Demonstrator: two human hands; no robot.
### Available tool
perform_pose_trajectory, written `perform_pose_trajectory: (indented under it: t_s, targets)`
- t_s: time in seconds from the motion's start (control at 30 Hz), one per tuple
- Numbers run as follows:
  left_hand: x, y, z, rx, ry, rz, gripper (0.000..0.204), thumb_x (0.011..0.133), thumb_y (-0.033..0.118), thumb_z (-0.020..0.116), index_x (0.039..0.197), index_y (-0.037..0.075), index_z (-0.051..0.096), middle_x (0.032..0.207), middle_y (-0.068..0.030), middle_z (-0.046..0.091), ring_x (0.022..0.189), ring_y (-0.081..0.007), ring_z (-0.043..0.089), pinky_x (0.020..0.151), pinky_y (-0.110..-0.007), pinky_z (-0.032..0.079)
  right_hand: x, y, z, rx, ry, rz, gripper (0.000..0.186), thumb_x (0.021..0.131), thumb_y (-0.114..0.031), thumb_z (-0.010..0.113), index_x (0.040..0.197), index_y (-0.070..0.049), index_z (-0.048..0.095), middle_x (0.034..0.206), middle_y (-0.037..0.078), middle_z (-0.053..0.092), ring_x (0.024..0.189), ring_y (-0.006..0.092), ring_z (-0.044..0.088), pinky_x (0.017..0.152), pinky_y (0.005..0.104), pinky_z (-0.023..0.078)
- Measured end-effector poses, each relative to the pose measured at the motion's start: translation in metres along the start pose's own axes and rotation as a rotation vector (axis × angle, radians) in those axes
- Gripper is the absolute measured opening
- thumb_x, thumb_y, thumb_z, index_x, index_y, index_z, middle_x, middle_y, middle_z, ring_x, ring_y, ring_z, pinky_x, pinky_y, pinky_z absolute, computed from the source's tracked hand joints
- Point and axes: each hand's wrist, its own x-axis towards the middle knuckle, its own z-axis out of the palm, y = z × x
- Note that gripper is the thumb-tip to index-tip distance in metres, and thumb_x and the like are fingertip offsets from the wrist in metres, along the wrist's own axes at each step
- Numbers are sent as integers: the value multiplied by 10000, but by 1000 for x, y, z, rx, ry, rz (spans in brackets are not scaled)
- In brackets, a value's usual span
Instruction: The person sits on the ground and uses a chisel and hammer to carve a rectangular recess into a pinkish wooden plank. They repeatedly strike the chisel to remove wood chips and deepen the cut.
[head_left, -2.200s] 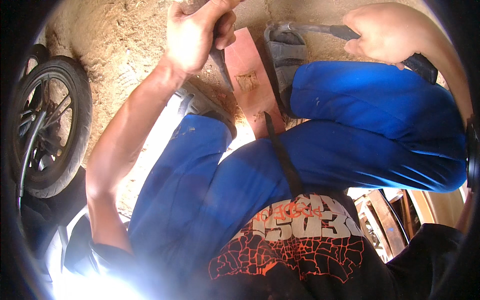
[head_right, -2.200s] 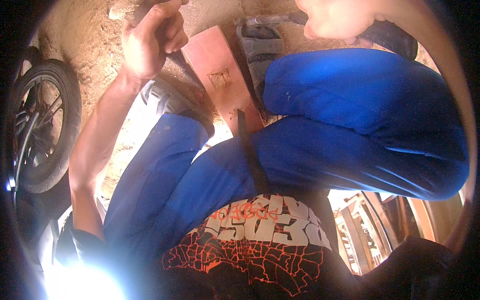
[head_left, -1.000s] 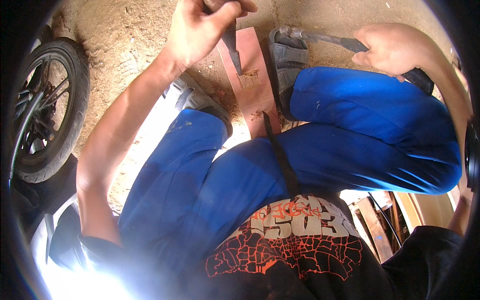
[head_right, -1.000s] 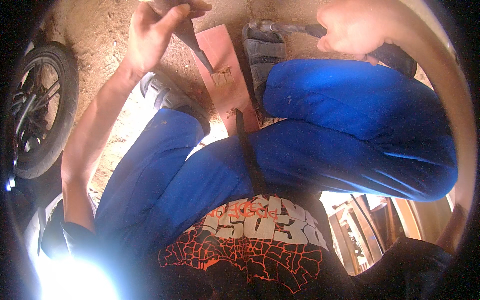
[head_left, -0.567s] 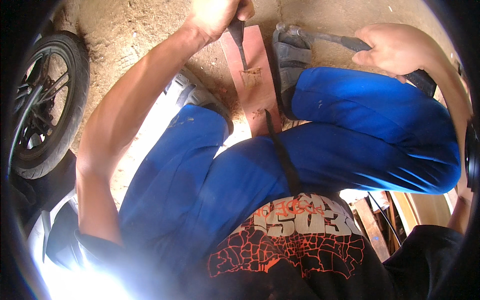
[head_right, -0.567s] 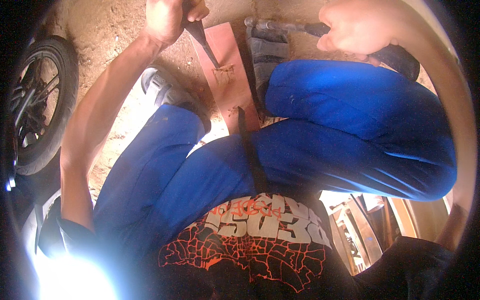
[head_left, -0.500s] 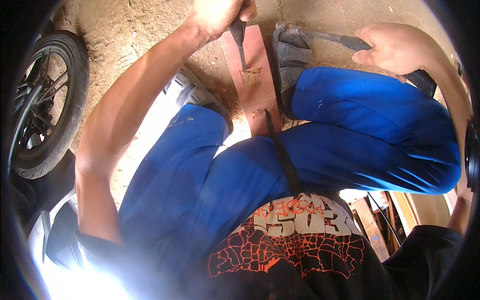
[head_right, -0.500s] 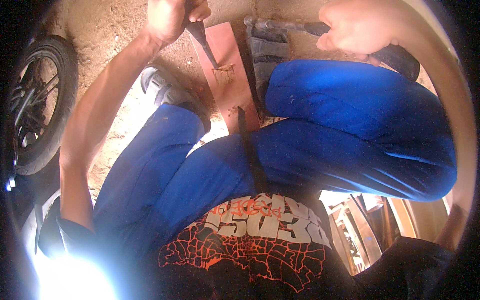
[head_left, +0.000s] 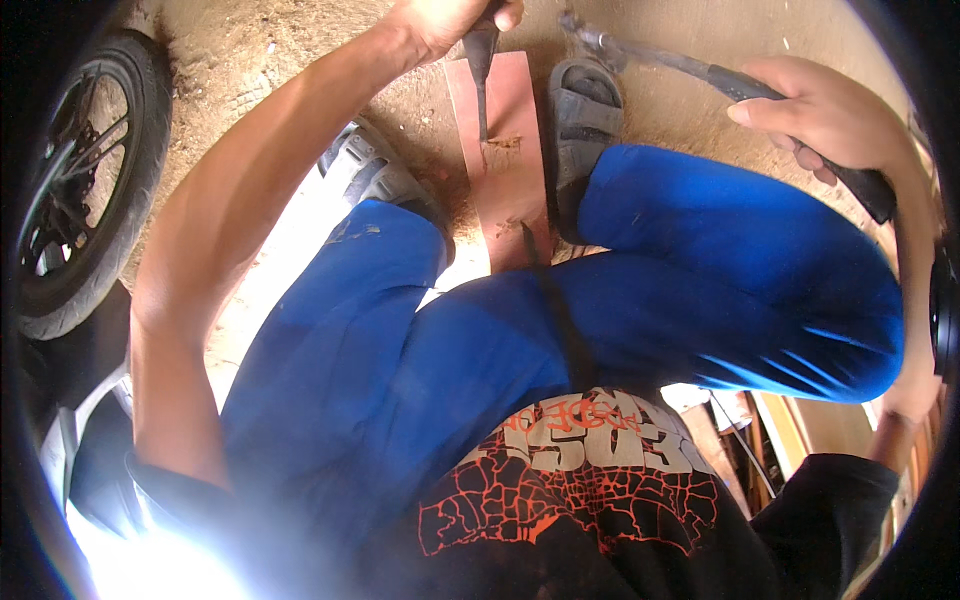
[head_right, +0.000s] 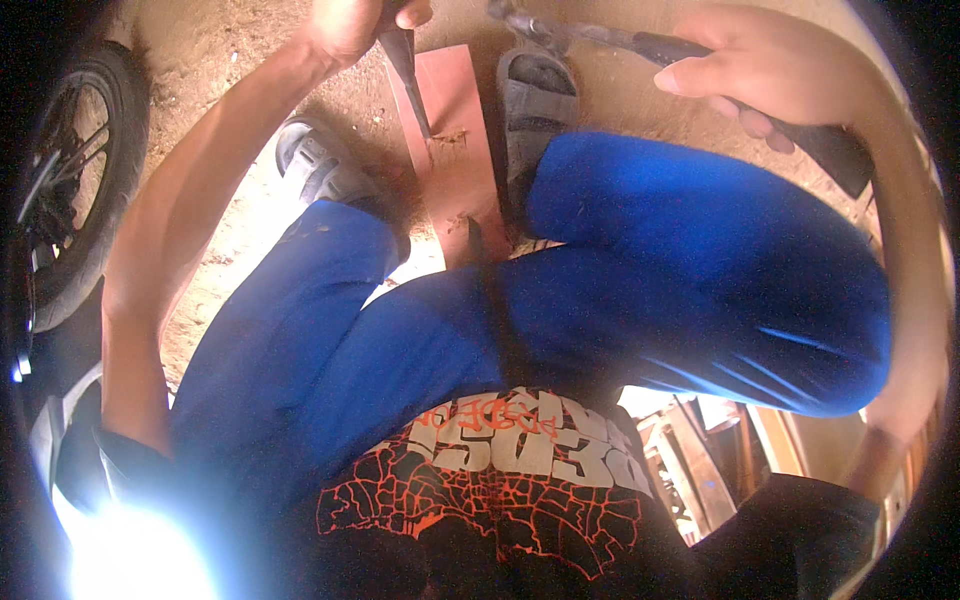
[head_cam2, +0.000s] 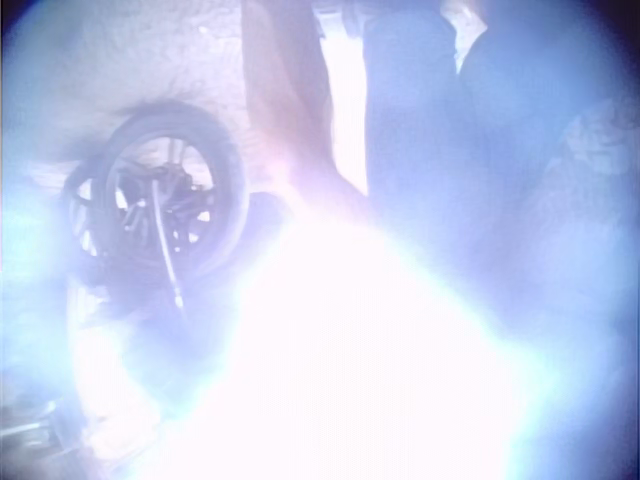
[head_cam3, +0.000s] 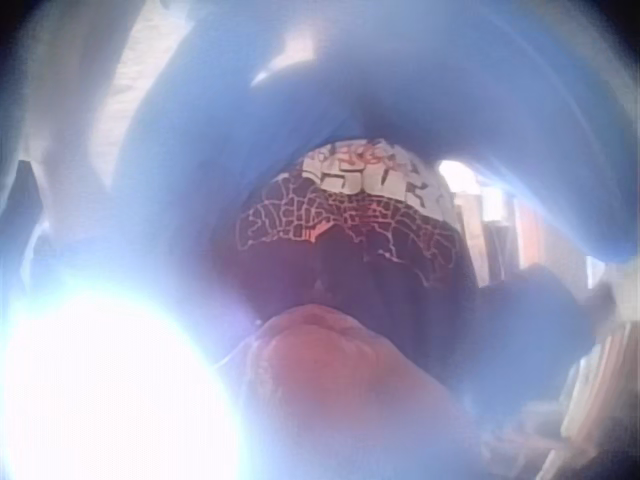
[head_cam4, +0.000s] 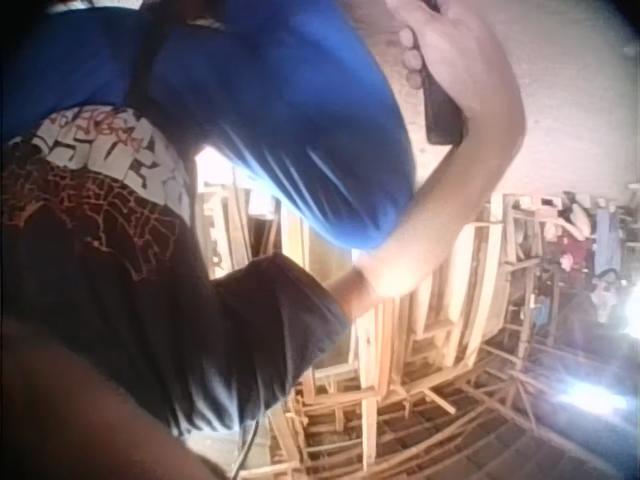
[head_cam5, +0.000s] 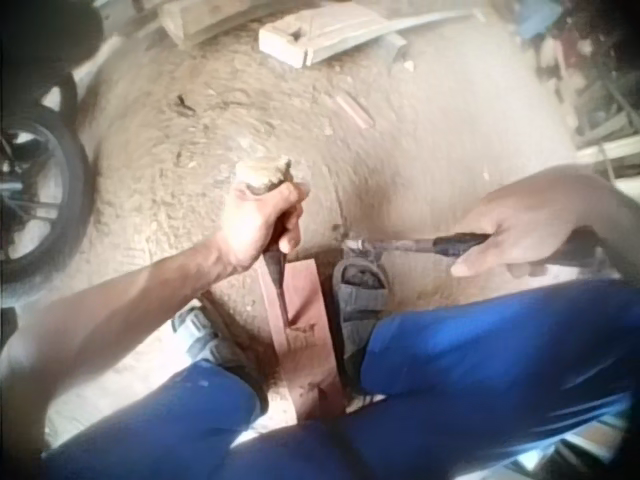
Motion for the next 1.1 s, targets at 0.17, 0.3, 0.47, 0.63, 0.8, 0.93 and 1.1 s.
perform_pose_trajectory:
  t_s: [0.17,0.3,0.47,0.63,0.8,0.93,1.1]
  targets:
    - [4,-4,-5,151,101,11,216,909,158,678,736,60,593,570,-57,608,451,-158,602,412,-291,452,-16,0,-15,354,159,-25,348,948,-434,621,1024,-94,609,633,-56,430,423,5,385,350,206,294]
    - [9,1,5,298,93,-42,268,925,191,648,701,55,596,562,-49,600,457,-156,592,432,-313,462,-50,-14,-24,631,383,-54,320,998,-418,551,1033,-110,631,614,-77,431,378,3,312,326,189,219]
    - [10,3,4,362,65,-101,300,899,279,605,686,67,593,583,-63,596,466,-174,577,458,-343,457,-70,-23,-27,827,387,-283,348,1062,-390,436,1149,-71,544,583,-75,372,333,-2,272,278,170,198]
    - [11,9,7,464,40,-127,267,904,302,610,852,44,658,649,-77,638,566,-174,627,554,-346,509,-77,-56,-17,996,319,-115,379,1036,-426,477,1105,-60,546,583,-67,370,331,8,262,274,175,196]
    - [12,2,12,480,85,-110,370,912,399,661,983,37,683,711,-63,671,591,-144,645,644,-322,535,-78,-69,-22,903,287,-10,388,1030,-428,485,1079,-54,576,564,-76,361,335,-1,250,272,176,184]
    - [10,6,13,473,109,-86,395,884,413,668,1009,39,688,729,-74,688,623,-155,663,669,-330,546,-83,-54,-33,971,395,-208,396,1073,-401,419,1182,-29,502,558,-80,353,308,0,262,252,161,205]
    - [17,-3,13,475,128,-88,393,868,430,664,973,54,705,721,-80,696,656,-167,677,702,-346,553,-54,-63,-20,1023,398,-214,354,1083,-413,398,1152,-75,480,550,-77,358,302,8,282,242,166,233]
